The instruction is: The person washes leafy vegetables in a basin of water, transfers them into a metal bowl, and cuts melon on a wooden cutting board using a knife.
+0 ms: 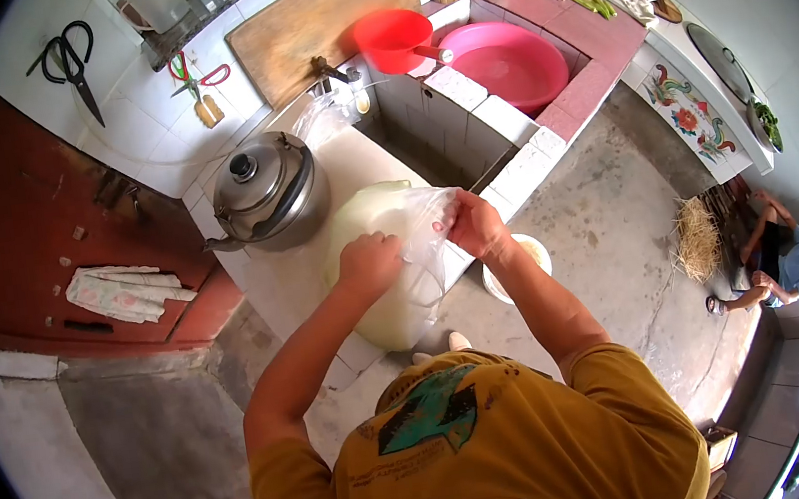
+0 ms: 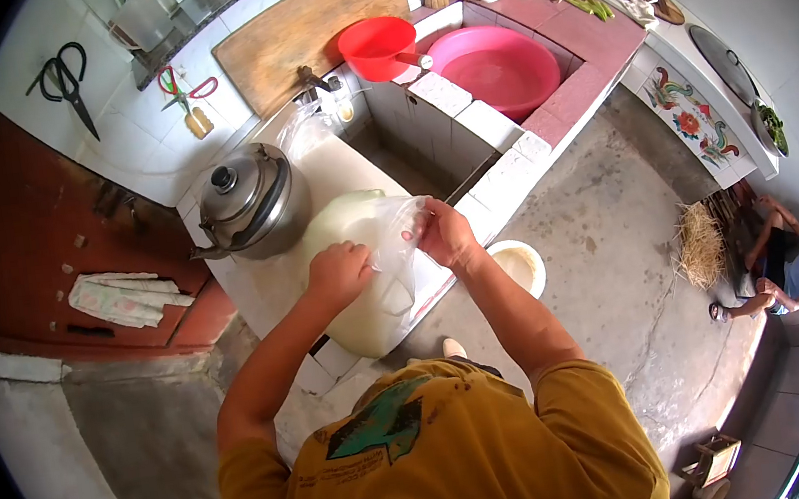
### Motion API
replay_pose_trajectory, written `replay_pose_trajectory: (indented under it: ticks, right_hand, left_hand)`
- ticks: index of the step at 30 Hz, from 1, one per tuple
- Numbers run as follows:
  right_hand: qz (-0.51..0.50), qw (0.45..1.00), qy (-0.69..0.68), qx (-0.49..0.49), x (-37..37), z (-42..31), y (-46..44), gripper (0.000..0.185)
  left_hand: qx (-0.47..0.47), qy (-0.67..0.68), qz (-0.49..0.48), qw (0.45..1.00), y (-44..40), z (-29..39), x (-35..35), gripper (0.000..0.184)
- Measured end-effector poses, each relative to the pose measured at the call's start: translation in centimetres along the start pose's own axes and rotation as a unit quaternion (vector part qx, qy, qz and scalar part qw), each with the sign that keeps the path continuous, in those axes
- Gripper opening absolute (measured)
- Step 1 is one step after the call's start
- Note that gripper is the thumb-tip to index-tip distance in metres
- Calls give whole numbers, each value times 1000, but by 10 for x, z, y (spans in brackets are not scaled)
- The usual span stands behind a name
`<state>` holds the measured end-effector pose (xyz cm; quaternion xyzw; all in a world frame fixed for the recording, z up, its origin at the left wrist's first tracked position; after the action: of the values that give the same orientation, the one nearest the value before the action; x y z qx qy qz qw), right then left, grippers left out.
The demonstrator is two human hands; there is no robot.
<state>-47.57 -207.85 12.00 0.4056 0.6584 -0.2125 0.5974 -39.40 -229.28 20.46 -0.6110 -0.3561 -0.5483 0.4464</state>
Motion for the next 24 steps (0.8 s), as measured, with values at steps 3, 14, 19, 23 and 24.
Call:
replay_pose_trajectory:
  ticks: [3,14,19,23,24]
  right_hand:
    - [-38,998,35,-41,3,-12,-9,15]
    - [86,807,563,157,-60,5,-17,25]
    - [91,460,727,501,-87,21,9,24]
    - [-127,617,704,327,-117,68,39,35]
    - [-147,525,780,308,-119,84,49,38]
  left_hand:
    - [33,101,-19,994,4,-20,6,11]
    - [120,55,98,986,29,-117,88,7]
    - [97,14,196,976,9,-125,81,7]
    - [72,115,285,949,-3,-70,90,15]
    - [9,129,296,946,2,-55,87,18]
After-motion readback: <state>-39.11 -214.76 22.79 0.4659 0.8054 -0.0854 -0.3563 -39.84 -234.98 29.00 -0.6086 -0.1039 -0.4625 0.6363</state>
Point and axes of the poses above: each hand's wrist, its own y-axis away from the middle knuckle, its own x-axis out of the back of the hand, z = x × y, the point moved 1 cm from there along -y, towards the middle knuckle, and after that the axes turned 13 degrees about -y, right-handed, at the moved point
